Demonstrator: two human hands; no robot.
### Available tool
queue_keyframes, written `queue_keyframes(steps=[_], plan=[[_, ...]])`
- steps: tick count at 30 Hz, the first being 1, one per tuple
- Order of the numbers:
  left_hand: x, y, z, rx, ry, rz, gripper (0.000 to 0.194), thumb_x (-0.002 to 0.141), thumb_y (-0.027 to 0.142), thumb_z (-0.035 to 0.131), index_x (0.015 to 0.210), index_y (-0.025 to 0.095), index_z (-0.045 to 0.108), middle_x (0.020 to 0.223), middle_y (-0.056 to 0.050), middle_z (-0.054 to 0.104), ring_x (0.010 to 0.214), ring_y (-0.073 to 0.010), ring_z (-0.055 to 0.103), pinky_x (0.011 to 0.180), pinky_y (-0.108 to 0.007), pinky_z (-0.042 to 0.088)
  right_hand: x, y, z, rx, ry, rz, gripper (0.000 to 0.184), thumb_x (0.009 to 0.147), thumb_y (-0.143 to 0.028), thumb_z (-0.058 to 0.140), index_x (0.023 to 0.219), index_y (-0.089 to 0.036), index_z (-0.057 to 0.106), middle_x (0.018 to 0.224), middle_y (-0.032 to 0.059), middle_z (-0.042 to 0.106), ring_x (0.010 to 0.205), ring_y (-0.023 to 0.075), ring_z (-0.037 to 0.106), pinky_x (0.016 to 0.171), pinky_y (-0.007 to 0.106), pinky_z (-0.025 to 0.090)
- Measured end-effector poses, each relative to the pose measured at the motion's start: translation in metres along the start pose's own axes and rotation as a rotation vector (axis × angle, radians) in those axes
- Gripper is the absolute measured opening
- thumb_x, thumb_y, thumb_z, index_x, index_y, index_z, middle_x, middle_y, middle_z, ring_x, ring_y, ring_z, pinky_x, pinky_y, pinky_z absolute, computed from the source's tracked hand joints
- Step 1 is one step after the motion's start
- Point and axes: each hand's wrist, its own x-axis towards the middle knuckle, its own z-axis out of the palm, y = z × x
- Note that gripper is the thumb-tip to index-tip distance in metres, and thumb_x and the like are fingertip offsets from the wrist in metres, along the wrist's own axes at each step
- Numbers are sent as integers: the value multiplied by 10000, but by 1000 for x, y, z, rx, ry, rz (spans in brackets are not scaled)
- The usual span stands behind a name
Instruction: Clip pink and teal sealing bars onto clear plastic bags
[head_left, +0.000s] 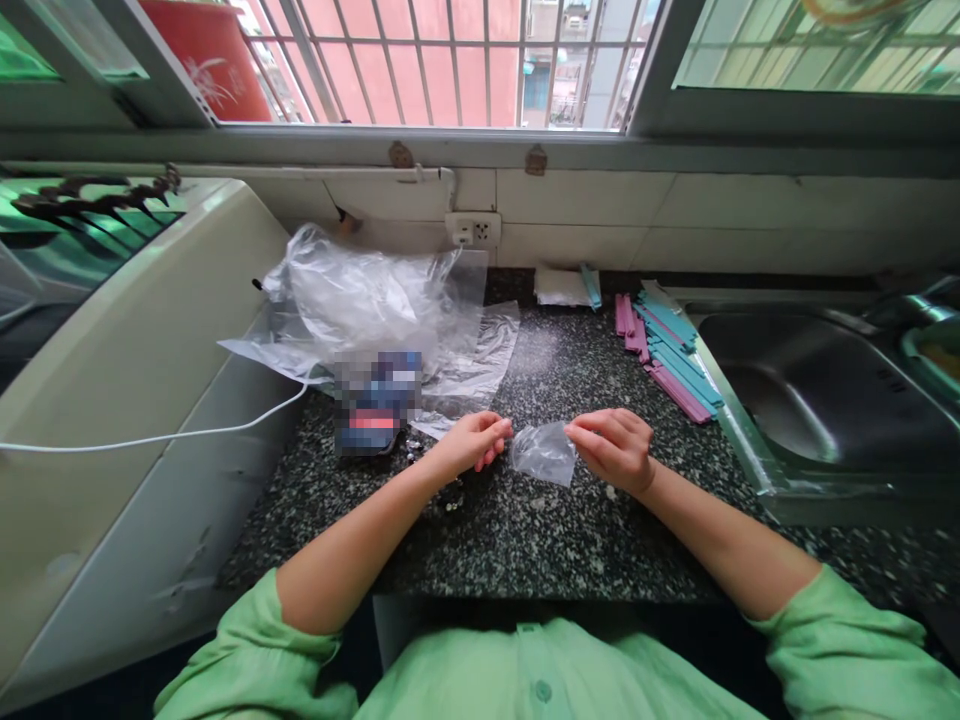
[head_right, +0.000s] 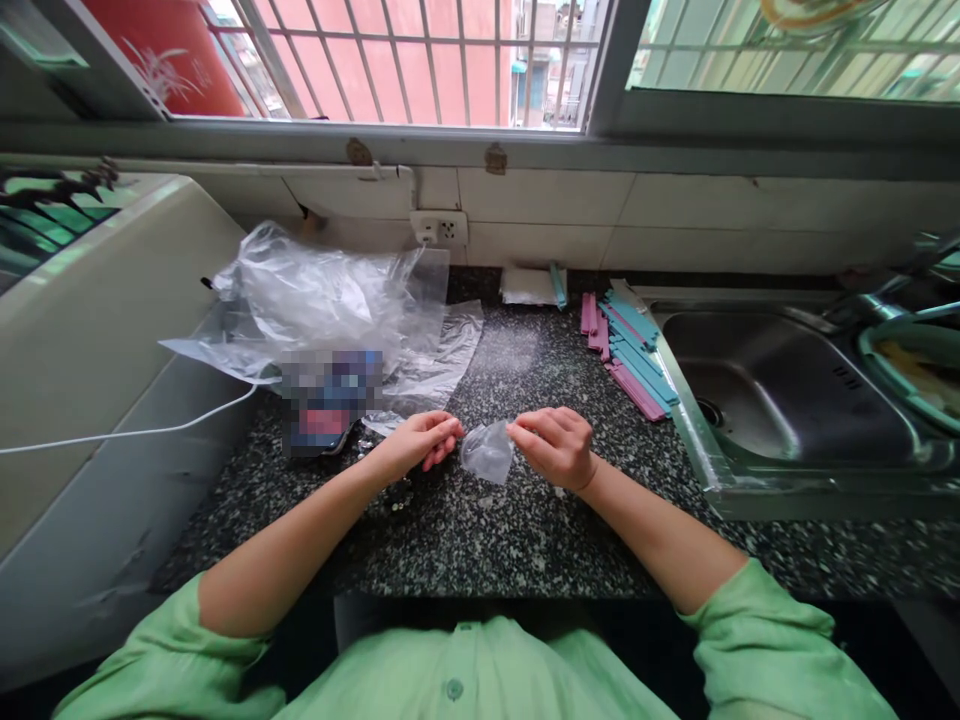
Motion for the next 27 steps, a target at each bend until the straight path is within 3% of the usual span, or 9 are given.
queue_keyframes(steps=[3,9,12,18,21,23,25,27], plan=[[-2,2,3,32,-10,-23,347,710,493,562,716,147,535,463,80,425,315,-34,344,281,-149,214,0,-4,-2,17,7,-60,161,819,-238,535,797,-299,683,728,-5,694,678,103,615,628,244,405],[-5,5,10,-70,-168,-128,430,597,552,651,653,157,488,411,108,341,306,-11,237,306,-158,104,9,-17,-10,-104,234,-382,169,802,-152,550,862,-274,651,738,-32,697,688,80,619,641,217,411],[-5,5,9,-126,-153,-90,461,514,548,710,621,162,481,381,112,318,319,-14,227,323,-166,95,11,-18,-11,-130,261,-420,147,792,-141,558,876,-235,634,730,-26,695,677,84,612,649,221,418],[-5,10,-2,-284,111,108,387,477,451,757,583,139,555,447,76,412,392,-28,299,376,-176,194,11,-7,-11,-196,244,-389,134,801,-141,555,845,-244,628,719,-32,693,685,82,608,658,219,418],[-6,13,-7,-284,192,279,310,507,387,758,521,128,589,654,-3,579,607,-75,483,512,-186,344,10,-2,-10,-219,222,-392,141,789,-138,572,836,-257,631,730,-39,694,691,84,607,657,217,420],[-6,14,-8,-287,207,348,279,528,368,752,512,131,605,749,-28,622,760,-114,527,645,-206,389,10,-1,-7,-177,189,-377,152,791,-138,564,847,-264,629,747,-37,694,702,90,609,662,220,428],[-6,13,-7,-295,214,353,266,543,374,746,546,138,623,714,-22,627,745,-119,528,689,-228,391,11,-1,-3,-67,181,-266,158,802,-142,538,867,-259,622,766,-18,686,712,99,610,664,224,442],[-6,12,-6,-290,224,336,277,543,389,744,580,140,629,646,-4,606,656,-102,502,653,-233,384,12,-4,1,122,181,-18,151,825,-170,499,907,-230,611,784,15,667,697,111,601,626,226,456]])
